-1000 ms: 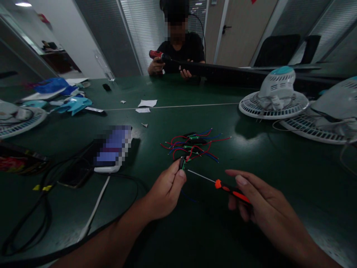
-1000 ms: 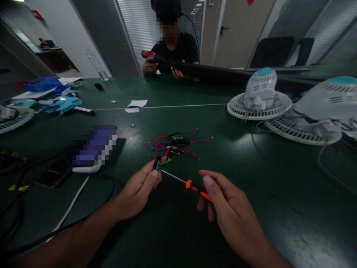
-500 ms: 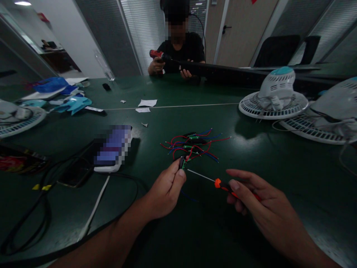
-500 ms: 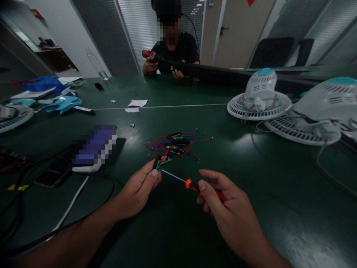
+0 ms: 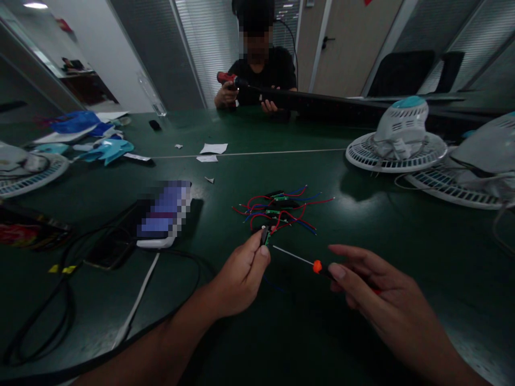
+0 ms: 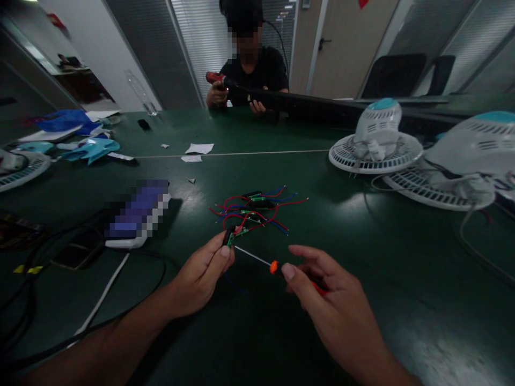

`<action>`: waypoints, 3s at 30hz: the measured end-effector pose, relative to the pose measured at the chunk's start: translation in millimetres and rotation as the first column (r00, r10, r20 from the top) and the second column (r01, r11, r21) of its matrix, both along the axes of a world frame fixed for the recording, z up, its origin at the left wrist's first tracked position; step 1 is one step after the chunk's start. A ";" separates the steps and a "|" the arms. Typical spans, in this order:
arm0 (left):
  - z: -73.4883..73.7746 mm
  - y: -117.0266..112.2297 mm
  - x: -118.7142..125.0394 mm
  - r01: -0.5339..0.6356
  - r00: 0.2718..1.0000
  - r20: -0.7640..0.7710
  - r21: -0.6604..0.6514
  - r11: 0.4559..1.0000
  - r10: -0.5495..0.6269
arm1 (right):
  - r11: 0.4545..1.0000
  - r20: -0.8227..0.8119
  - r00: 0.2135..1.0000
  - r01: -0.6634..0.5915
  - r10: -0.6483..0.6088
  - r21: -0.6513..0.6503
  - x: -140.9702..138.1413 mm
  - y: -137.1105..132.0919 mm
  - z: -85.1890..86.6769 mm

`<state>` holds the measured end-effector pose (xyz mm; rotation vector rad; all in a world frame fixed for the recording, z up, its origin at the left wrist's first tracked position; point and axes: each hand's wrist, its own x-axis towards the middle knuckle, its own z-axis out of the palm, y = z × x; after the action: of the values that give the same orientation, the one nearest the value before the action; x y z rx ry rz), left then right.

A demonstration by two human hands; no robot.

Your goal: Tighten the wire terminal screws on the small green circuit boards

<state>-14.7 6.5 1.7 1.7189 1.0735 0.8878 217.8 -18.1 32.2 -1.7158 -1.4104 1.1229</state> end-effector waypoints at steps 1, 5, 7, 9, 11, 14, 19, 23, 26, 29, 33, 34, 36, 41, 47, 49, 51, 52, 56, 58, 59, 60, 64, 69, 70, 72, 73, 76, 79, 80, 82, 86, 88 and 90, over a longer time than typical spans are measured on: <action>0.9 0.0 0.3 0.002 1.000 0.005 0.001 1.000 -0.002 | 0.999 -0.002 1.000 -0.006 0.006 -0.033 -0.1 -0.5 0.1; 3.7 -0.5 1.2 -0.013 1.000 -0.007 0.001 1.000 0.013 | 0.990 -0.009 0.999 -0.042 0.041 -0.134 0.6 -1.7 -1.1; 4.0 -0.8 1.4 -0.023 1.000 -0.019 0.011 1.000 0.023 | 0.991 0.024 0.998 -0.048 0.052 -0.125 1.3 -0.7 -3.3; 3.6 -1.1 1.4 -0.027 0.999 -0.027 0.016 1.000 0.027 | 0.993 0.057 0.996 -0.064 0.070 -0.096 2.0 1.1 -6.0; 3.0 -1.1 1.4 -0.026 0.999 -0.036 0.009 1.000 0.026 | 0.995 0.080 0.993 -0.078 0.083 -0.062 2.5 2.7 -8.1; 2.7 -0.9 1.4 -0.017 0.999 -0.034 0.004 1.000 0.017 | 0.996 0.098 0.992 -0.078 0.081 -0.030 3.2 2.9 -9.0; 2.1 -0.6 1.4 -0.027 1.000 -0.017 -0.001 1.000 0.027 | 0.998 0.041 0.998 -0.057 0.057 -0.001 4.9 -1.0 -6.7; 0.9 -0.2 0.6 -0.029 1.000 -0.005 -0.003 1.000 0.029 | 1.000 -0.025 1.000 -0.017 0.017 0.002 3.0 -0.3 -4.4; 0.4 0.0 0.1 -0.025 1.000 -0.004 -0.010 1.000 0.025 | 1.000 -0.033 0.999 0.021 -0.020 0.024 0.2 0.8 -1.8; 0.4 -0.4 0.3 -0.031 1.000 0.001 -0.004 1.000 0.031 | 0.999 -0.010 0.999 0.036 -0.036 0.027 -0.2 -1.0 0.1; 1.6 -1.4 0.8 -0.032 0.999 -0.001 0.002 0.999 0.032 | 0.996 0.002 1.000 0.020 -0.020 -0.090 2.3 -4.9 -1.2; 2.1 -1.6 0.8 -0.027 1.000 0.001 -0.002 1.000 0.027 | 0.993 -0.001 1.000 0.017 -0.017 -0.114 2.7 -5.3 -1.9; 3.1 -1.8 0.7 -0.017 1.000 0.003 -0.012 1.000 0.017 | 0.992 0.005 1.000 -0.002 0.003 -0.126 3.0 -4.9 -3.3; 4.6 -1.9 0.9 -0.013 1.000 -0.007 -0.011 1.000 0.013 | 0.997 0.044 0.998 -0.051 0.053 -0.052 1.7 -1.4 -4.3; 2.3 -0.9 0.6 -0.029 1.000 0.010 -0.008 1.000 0.029 | 1.000 -0.005 1.000 -0.011 0.011 -0.030 -0.6 0.0 -3.8; 0.4 -0.5 -0.2 -0.031 0.999 0.011 -0.015 0.999 0.031 | 0.999 -0.037 0.999 0.004 -0.005 -0.032 -0.4 -0.8 -4.1; -1.6 -0.3 -1.1 -0.029 1.000 0.006 -0.021 0.999 0.029 | 0.999 -0.062 0.998 0.017 -0.019 -0.041 -0.3 -1.4 -3.4; -2.3 -0.3 -1.4 -0.030 1.000 0.006 -0.018 0.999 0.030 | 0.999 -0.069 0.997 0.020 -0.023 -0.043 -0.5 -1.4 -2.7; -2.3 -0.3 -1.4 -0.028 0.999 0.018 -0.018 0.999 0.028 | 0.999 -0.069 0.997 0.039 -0.041 -0.024 -2.4 0.3 1.0; -0.8 -0.7 -0.7 -0.021 1.000 0.023 -0.020 1.000 0.022 | 0.999 -0.053 0.997 0.053 -0.053 -0.007 -2.5 0.7 1.5; 0.0 -0.9 -0.3 -0.019 1.000 0.021 -0.019 1.000 0.019 | 0.998 -0.044 0.997 0.055 -0.055 -0.003 -2.3 0.4 1.3; 0.7 -1.2 0.0 -0.018 1.000 0.018 -0.016 1.000 0.019 | 0.999 -0.042 0.998 0.049 -0.049 -0.010 -1.8 -0.4 0.9; 1.5 -1.8 0.3 -0.028 1.000 0.012 -0.003 1.000 0.028 | 0.992 -0.060 0.998 0.003 -0.011 -0.128 -0.3 -5.4 -0.8; -0.3 -1.2 -0.8 -0.026 1.000 0.004 -0.001 1.000 0.026 | 0.989 -0.022 0.997 -0.070 0.068 -0.127 0.0 -4.3 -1.4; -0.7 -1.1 -0.9 -0.024 1.000 0.001 0.001 1.000 0.024 | 0.991 -0.018 0.997 -0.083 0.081 -0.109 0.1 -3.1 -1.7; -1.2 -0.8 -1.1 -0.020 1.000 0.001 0.004 1.000 0.020 | 0.994 -0.010 0.997 -0.083 0.082 -0.075 0.3 -0.8 -2.4; -1.4 -0.6 -1.1 -0.019 1.000 0.003 0.002 1.000 0.019 | 0.995 -0.011 0.997 -0.080 0.080 -0.067 0.3 0.0 -2.9; -1.9 -0.2 -0.9 -0.021 1.000 0.017 -0.011 1.000 0.021 | 0.996 -0.037 0.998 -0.055 0.052 -0.066 0.5 0.6 -4.9; -2.1 0.0 -0.6 -0.020 1.000 0.023 -0.018 1.000 0.020 | 0.996 -0.081 0.996 -0.026 0.020 -0.080 0.5 -0.7 -6.1; -2.2 0.0 -0.6 -0.021 0.999 0.024 -0.020 1.000 0.022 | 0.996 -0.090 0.996 -0.016 0.009 -0.083 0.4 -1.2 -6.2; -2.4 0.1 -0.6 -0.029 0.999 0.032 -0.030 0.999 0.030 | 0.997 -0.093 0.996 -0.007 -0.001 -0.081 0.2 -1.5 -5.9; -2.5 0.2 -0.8 -0.038 0.998 0.039 -0.047 0.998 0.040 | 0.999 -0.073 0.997 -0.016 0.013 -0.038 0.3 -0.7 -4.4; -1.8 -0.1 -0.6 -0.039 0.999 0.036 -0.045 0.998 0.041 | 1.000 -0.064 0.998 -0.012 0.010 -0.022 0.9 -0.8 -3.5; -0.6 -0.7 -0.2 -0.034 0.999 0.027 -0.038 0.999 0.035 | 1.000 -0.051 0.999 0.004 -0.005 -0.018 1.6 -1.6 -2.5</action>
<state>-14.9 5.8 1.2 1.6572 1.0982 0.9049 219.4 -19.7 29.6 -1.6899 -1.3687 1.1716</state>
